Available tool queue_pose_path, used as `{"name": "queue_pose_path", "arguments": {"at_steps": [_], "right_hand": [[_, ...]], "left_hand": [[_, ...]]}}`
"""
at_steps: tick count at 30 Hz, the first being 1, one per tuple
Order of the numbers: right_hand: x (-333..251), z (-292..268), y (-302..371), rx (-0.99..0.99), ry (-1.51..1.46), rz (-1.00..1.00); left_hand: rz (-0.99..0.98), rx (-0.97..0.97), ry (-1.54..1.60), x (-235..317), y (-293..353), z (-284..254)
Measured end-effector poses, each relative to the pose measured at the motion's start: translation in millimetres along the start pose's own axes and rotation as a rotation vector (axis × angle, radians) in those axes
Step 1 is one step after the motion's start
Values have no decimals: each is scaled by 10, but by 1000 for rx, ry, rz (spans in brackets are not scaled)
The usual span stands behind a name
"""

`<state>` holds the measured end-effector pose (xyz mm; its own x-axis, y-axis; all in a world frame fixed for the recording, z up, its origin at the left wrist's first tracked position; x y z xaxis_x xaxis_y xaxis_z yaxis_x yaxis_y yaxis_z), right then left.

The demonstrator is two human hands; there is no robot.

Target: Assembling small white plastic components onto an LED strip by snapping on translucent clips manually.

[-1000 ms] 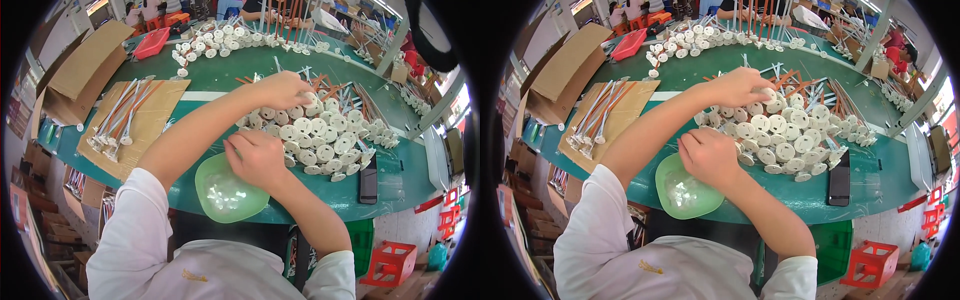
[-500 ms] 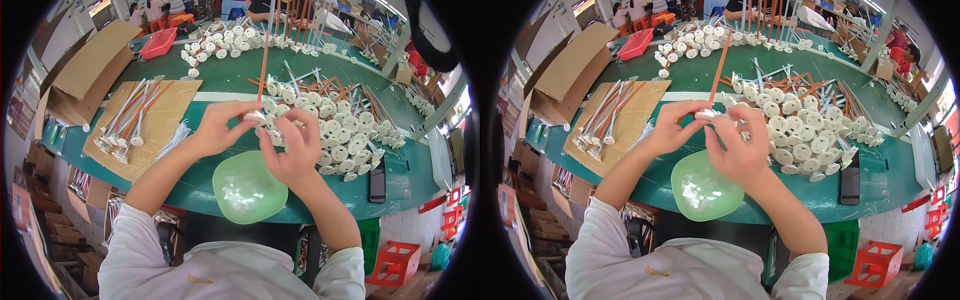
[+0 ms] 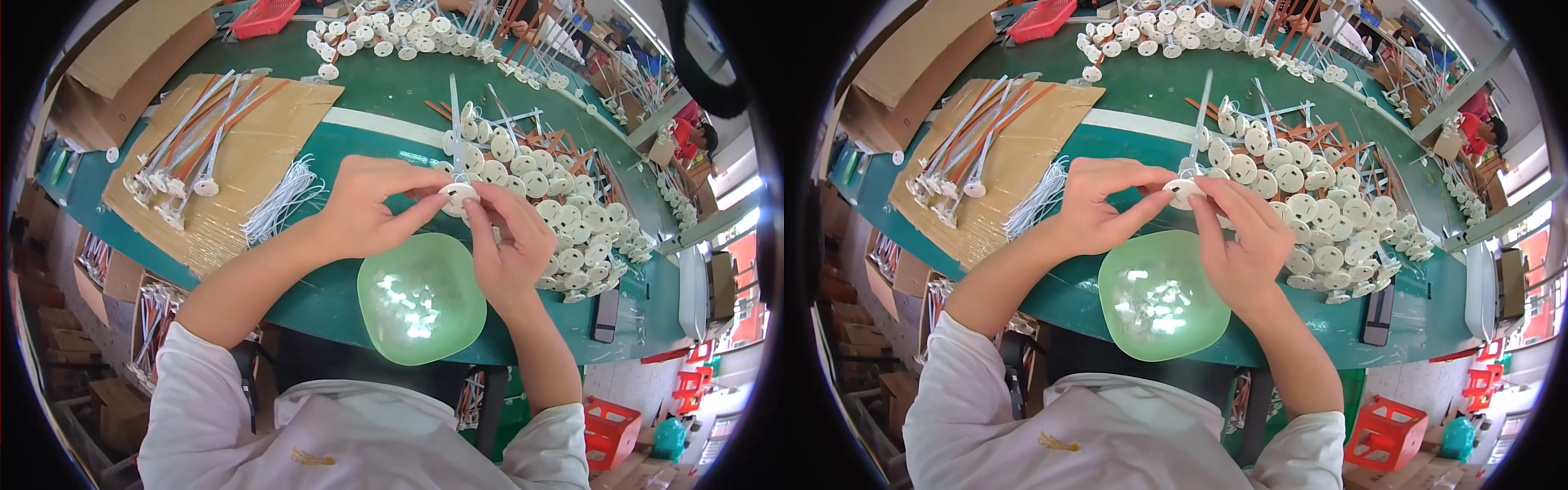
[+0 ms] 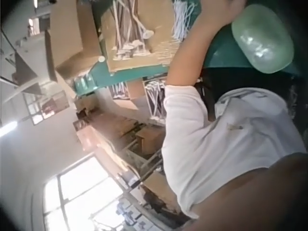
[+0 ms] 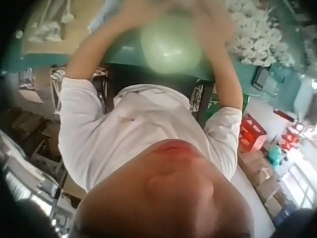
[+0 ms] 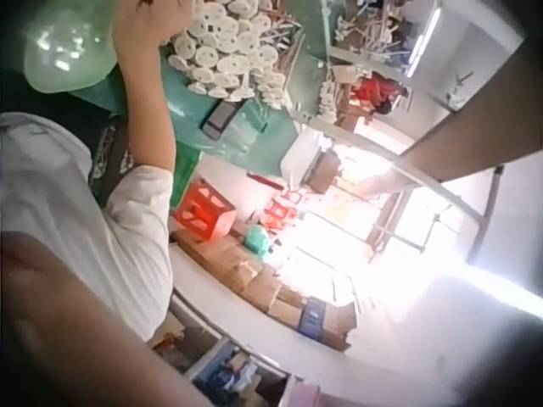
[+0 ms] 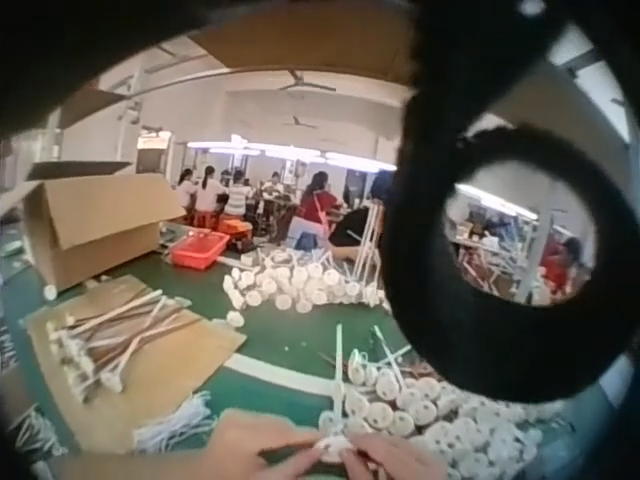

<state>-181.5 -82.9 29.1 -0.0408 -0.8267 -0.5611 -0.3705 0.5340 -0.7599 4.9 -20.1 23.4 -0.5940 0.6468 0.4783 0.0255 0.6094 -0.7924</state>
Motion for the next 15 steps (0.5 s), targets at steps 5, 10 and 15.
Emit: {"name": "queue_pose_path", "arguments": {"at_steps": [5, 10, 15], "right_hand": [[34, 21, 43, 8, 32, -118], [16, 37, 125, 18, 37, -105], [33, 64, 156, 50, 82, -166]], "left_hand": [[-22, 31, 16, 37, 45, 5], [-5, 102, 8, 25, 77, 71], [44, 214, -115, 103, 117, 144]]}}
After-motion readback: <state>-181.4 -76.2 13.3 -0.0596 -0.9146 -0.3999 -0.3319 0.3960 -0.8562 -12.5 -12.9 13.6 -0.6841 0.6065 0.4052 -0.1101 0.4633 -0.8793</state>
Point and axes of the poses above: each hand's wrist, its own y-axis away from the middle knuckle, its own z-axis out of the palm, x = y × z, the point moved 1 cm from there along -y, towards the middle knuckle, and after that the axes turned 2 degrees about -y, right-handed, at the moved point
